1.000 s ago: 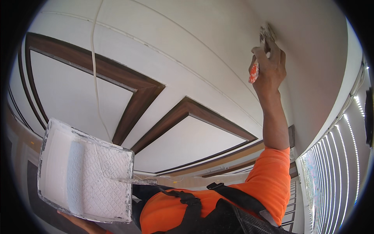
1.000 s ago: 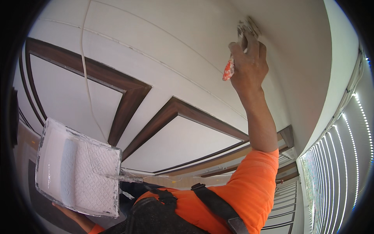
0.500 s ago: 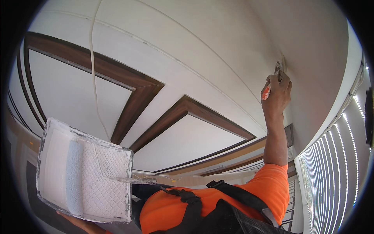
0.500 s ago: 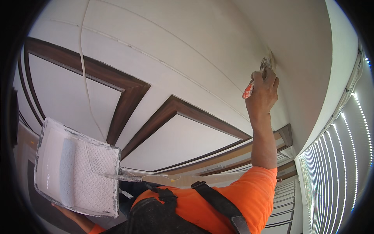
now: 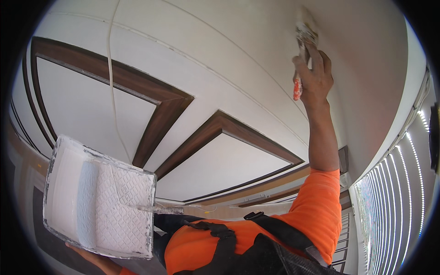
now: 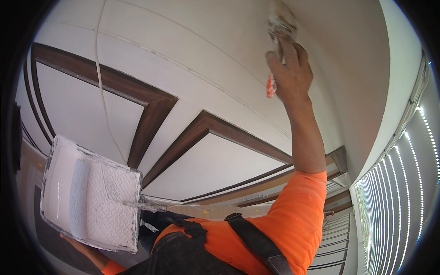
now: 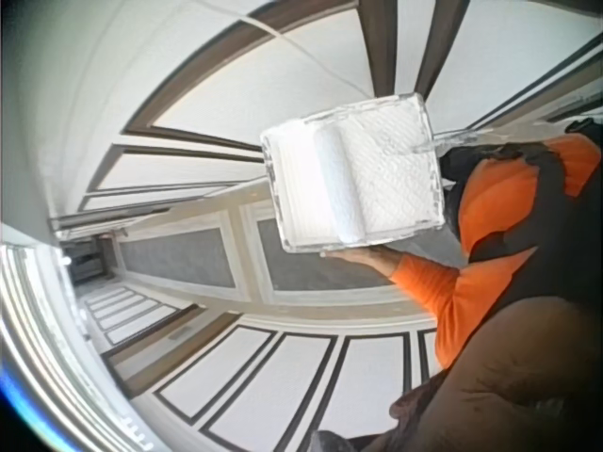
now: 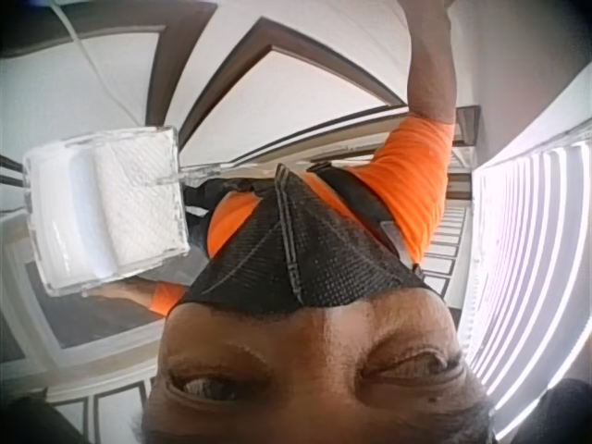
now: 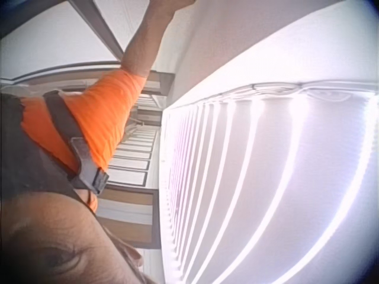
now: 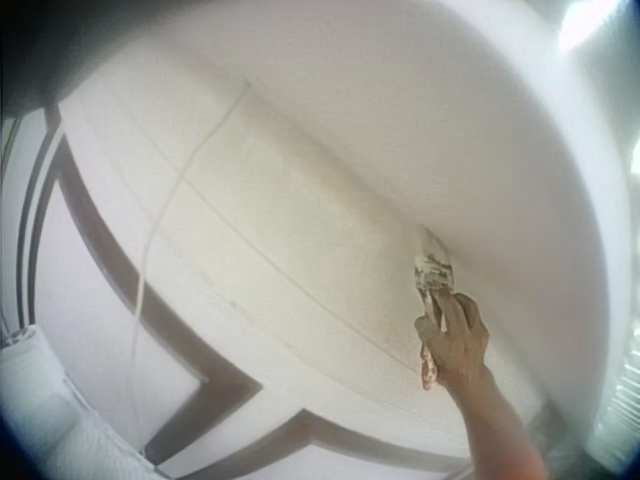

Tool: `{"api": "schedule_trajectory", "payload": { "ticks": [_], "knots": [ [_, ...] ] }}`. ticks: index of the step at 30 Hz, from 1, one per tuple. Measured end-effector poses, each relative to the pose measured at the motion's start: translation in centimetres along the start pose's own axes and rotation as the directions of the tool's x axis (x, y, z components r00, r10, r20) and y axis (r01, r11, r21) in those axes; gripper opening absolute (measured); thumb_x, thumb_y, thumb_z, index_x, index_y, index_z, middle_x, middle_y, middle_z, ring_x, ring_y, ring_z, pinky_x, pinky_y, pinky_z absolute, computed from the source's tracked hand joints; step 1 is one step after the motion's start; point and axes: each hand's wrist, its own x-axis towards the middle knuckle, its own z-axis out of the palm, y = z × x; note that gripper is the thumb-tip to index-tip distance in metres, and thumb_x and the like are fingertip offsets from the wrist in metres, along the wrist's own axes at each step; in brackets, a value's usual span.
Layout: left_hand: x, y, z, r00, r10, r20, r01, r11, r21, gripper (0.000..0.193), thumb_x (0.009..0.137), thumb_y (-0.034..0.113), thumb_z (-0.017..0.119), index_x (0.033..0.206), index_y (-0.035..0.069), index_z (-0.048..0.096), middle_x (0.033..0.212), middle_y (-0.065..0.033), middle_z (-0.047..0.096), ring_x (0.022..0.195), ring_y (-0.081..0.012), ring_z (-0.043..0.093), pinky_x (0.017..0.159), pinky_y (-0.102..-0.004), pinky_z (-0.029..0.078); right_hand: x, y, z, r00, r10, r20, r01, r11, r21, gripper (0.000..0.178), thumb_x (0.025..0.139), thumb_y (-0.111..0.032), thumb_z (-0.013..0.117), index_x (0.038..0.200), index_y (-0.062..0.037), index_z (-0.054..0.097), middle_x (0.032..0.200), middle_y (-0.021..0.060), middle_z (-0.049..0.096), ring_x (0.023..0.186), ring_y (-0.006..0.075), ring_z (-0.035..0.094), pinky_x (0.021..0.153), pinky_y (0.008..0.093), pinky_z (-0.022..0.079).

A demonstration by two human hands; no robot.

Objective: The person paints a white ceiling using a paint roller and a brush. They repeatedly load the brush from a paint tray and apply paint to the ceiling, then switch to the roller to cover larger areas.

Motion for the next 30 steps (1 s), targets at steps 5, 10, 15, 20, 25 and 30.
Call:
{"api": "schedule_trajectory", "payload": {
  "ticks": [5, 10, 15, 20, 25, 30],
  "knots": [
    [-0.1, -0.4, -0.3, 1.000, 0.005, 0.022, -0.006, 1.000, 0.013, 0.071, 0.108, 0.052, 0.025, 0.155, -0.001, 0.027, 0.161, -0.0145, 0.030, 0.143, -0.0276, 0.036, 0.118, -0.0422, 0.028, -6.0, 0.7, -4.1, 0.956, 0.241, 0.166, -0.226, 0.968, -0.107, 0.030, 0.068, -0.001, 0.074, 0.094, -0.0139, 0.067, 0.126, 0.0146, 0.062, 0.102, 0.0322, 0.063, 0.072, 0.0379, 0.058],
    [0.4, -1.1, -0.8, 0.998, 0.068, 0.001, -0.068, 0.997, 0.043, 0.068, 0.107, 0.046, 0.031, 0.155, -0.002, 0.026, 0.161, -0.0157, 0.029, 0.144, -0.0268, 0.035, 0.118, -0.0413, 0.027, -5.8, -2.9, -5.9, 0.924, 0.377, 0.064, -0.379, 0.925, 0.026, 0.031, 0.073, 0.006, 0.071, 0.100, -0.0085, 0.068, 0.115, 0.0204, 0.066, 0.094, 0.0314, 0.066, 0.072, 0.0367, 0.057],
    [1.4, -2.0, -1.2, 0.987, 0.158, 0.035, -0.160, 0.983, 0.092, 0.068, 0.106, 0.043, 0.036, 0.155, -0.003, 0.026, 0.161, -0.0167, 0.030, 0.143, -0.0269, 0.036, 0.118, -0.0409, 0.027, -2.8, -8.5, -4.1, 0.909, 0.403, -0.109, -0.303, 0.816, 0.491, 0.025, 0.090, -0.005, 0.068, 0.112, 0.0045, 0.062, 0.105, 0.0222, 0.069, 0.098, 0.0303, 0.071, 0.082, 0.0371, 0.059],
    [1.4, -1.9, -0.8, 0.990, 0.142, 0.020, -0.143, 0.987, 0.075, 0.067, 0.107, 0.044, 0.033, 0.154, -0.003, 0.029, 0.159, -0.0168, 0.033, 0.141, -0.0268, 0.039, 0.117, -0.0410, 0.029, -0.1, -16.4, -3.7, 0.855, 0.497, 0.150, -0.327, 0.291, 0.899, 0.038, 0.096, -0.016, 0.068, 0.121, 0.0088, 0.056, 0.105, 0.0239, 0.068, 0.093, 0.0237, 0.071, 0.077, 0.0334, 0.060],
    [2.5, -2.5, -2.4, 0.994, 0.102, 0.041, -0.101, 0.995, -0.022, 0.062, 0.109, 0.044, 0.028, 0.150, -0.002, 0.038, 0.146, -0.0188, 0.048, 0.126, -0.0284, 0.055, 0.107, -0.0417, 0.044, 3.6, -24.0, -5.7, 0.856, 0.232, 0.462, -0.391, -0.293, 0.872, 0.039, 0.092, -0.015, 0.073, 0.123, 0.0053, 0.059, 0.110, 0.0193, 0.069, 0.095, 0.0236, 0.070, 0.083, 0.0308, 0.057],
    [2.7, -2.6, -2.0, 0.997, 0.049, 0.054, -0.037, 0.977, -0.211, 0.058, 0.107, 0.046, 0.039, 0.140, 0.000, 0.052, 0.131, -0.0147, 0.060, 0.114, -0.0239, 0.060, 0.097, -0.0338, 0.049, 6.1, -30.4, -6.4, 0.959, 0.064, 0.278, -0.233, -0.382, 0.894, 0.040, 0.091, -0.016, 0.075, 0.119, 0.0089, 0.061, 0.105, 0.0177, 0.071, 0.088, 0.0188, 0.070, 0.079, 0.0295, 0.058]
  ]
}}
